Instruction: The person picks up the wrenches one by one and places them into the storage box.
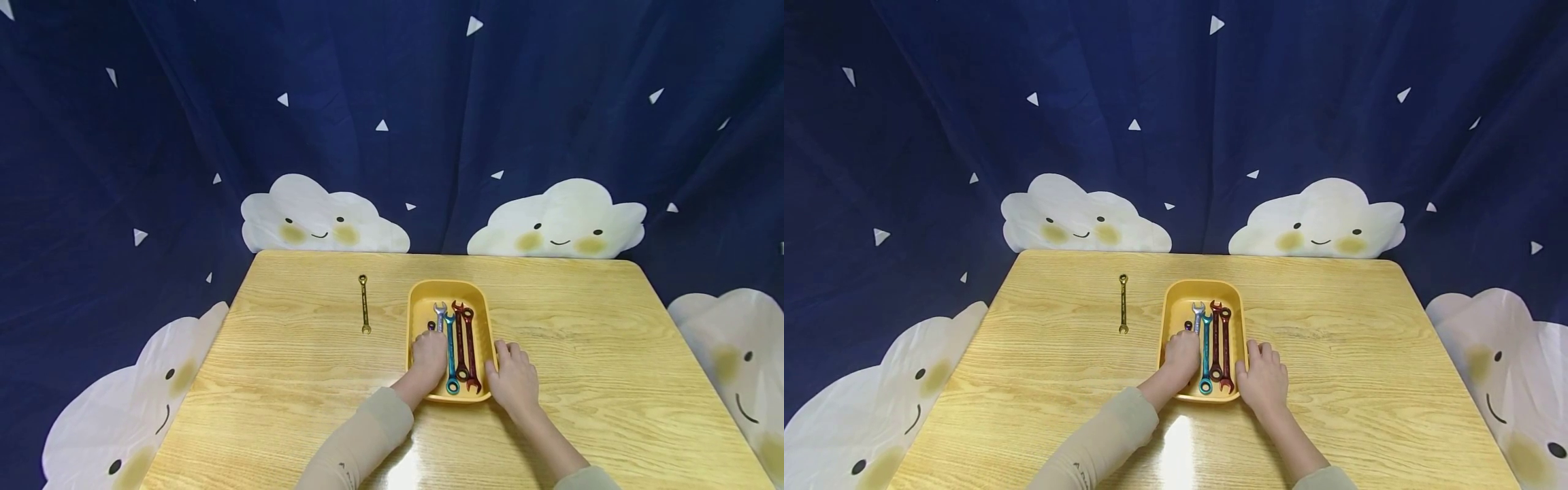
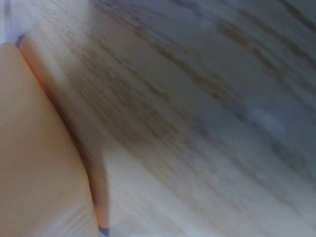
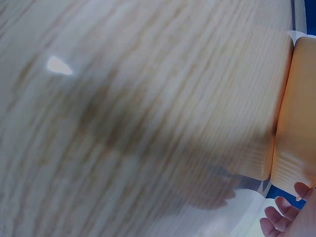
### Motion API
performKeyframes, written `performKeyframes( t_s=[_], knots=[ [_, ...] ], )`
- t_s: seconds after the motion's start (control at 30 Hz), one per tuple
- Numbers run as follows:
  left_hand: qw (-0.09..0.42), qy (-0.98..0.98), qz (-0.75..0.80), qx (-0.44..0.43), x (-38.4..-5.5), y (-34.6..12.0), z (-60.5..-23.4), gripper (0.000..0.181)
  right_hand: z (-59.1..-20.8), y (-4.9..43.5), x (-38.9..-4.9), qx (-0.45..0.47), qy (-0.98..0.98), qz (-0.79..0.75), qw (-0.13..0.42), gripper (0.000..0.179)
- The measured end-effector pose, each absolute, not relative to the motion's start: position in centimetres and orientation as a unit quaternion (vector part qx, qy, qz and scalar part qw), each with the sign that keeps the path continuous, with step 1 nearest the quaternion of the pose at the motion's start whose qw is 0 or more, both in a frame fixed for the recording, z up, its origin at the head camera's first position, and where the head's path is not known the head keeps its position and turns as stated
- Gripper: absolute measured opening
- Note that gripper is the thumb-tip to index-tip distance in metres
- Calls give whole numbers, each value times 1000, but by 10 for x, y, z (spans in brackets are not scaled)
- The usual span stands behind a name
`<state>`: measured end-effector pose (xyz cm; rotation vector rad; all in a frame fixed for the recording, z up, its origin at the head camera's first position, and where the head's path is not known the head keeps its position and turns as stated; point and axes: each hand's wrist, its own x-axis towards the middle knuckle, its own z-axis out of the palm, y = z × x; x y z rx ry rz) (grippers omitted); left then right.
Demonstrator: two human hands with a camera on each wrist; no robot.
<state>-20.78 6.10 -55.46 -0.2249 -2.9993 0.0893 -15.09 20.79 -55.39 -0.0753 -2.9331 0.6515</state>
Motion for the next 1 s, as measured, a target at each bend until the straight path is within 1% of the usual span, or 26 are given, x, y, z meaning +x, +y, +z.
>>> performKeyframes(
  t_s=[0.27,0.73,1.0],
  knots=[
    [40,-996,14,-72,-209,61,-554,15,-553,208,-151,-23,-974,217,68,42],
    [32,-997,-10,-64,-211,62,-556,15,-553,208,-151,-20,-973,217,72,40],
    [39,-997,7,-67,-211,62,-559,17,-553,208,-151,-23,-973,219,74,40]
  ],
)
